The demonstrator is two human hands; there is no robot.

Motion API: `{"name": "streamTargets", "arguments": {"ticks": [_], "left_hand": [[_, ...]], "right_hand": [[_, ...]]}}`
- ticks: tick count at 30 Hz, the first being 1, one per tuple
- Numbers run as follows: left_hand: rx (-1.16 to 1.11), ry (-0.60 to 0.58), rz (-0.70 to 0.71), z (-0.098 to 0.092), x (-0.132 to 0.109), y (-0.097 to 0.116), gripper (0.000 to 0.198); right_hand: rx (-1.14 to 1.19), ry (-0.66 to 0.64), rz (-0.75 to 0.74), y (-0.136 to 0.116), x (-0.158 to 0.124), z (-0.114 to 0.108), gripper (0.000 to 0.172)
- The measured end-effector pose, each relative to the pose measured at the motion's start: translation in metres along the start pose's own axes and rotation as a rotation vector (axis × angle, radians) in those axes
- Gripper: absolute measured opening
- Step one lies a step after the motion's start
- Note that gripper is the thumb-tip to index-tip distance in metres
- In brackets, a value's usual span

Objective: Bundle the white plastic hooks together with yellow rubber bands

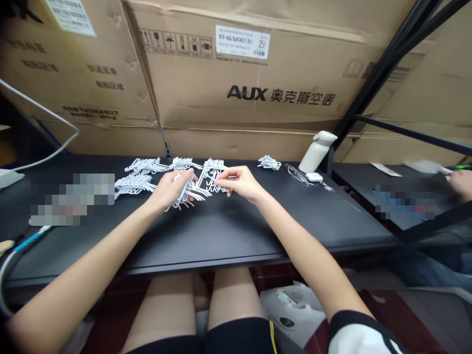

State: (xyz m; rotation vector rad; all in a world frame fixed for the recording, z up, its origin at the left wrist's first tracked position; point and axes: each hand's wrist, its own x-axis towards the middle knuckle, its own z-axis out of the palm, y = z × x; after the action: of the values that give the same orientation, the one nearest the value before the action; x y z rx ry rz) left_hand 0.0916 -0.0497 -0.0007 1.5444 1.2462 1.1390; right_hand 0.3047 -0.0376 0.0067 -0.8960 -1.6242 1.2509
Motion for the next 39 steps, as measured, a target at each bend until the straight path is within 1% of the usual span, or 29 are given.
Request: {"name": "streamTargets", "arguments": {"ticks": [3,9,13,19,22,25,28,32,35,39], "left_hand": [[0.016,-0.006,0.015,0.0,0.0,0.0,0.039],[-0.021,-0.026,0.019,0.002,0.001,-0.003,0.037],[0.002,-0.033,0.006,0.002,0.0,-0.003,0.039],[-0.02,-0.048,-0.004,0.001,0.001,-0.006,0.042],[-0.01,-0.028,0.023,0.0,0.001,-0.006,0.043],[0.088,-0.017,0.093,0.0,-0.001,-0.004,0.041],[0.196,-0.046,0.128,0.002,-0.003,-0.003,0.04],[0.217,-0.096,0.111,0.005,-0.004,-0.004,0.04],[0.183,-0.104,0.093,0.006,-0.003,-0.006,0.04],[0.123,-0.131,0.078,0.006,-0.003,-0.007,0.04]], "right_hand": [[-0.026,-0.061,0.059,0.004,-0.001,0.003,0.026],[0.079,-0.133,0.103,0.014,0.001,0.008,0.024],[0.086,-0.143,0.131,0.014,-0.001,0.014,0.025],[0.055,-0.169,0.11,0.013,-0.003,0.018,0.024],[0.082,-0.16,0.124,0.013,-0.003,0.017,0.025],[0.117,-0.162,0.156,0.012,-0.004,0.019,0.025],[0.088,-0.206,0.127,0.013,-0.005,0.023,0.024],[0.035,-0.2,0.111,0.016,-0.007,0.029,0.024],[0.04,-0.158,0.072,0.019,-0.006,0.031,0.023],[-0.038,-0.041,-0.094,0.023,-0.005,0.034,0.018]]}}
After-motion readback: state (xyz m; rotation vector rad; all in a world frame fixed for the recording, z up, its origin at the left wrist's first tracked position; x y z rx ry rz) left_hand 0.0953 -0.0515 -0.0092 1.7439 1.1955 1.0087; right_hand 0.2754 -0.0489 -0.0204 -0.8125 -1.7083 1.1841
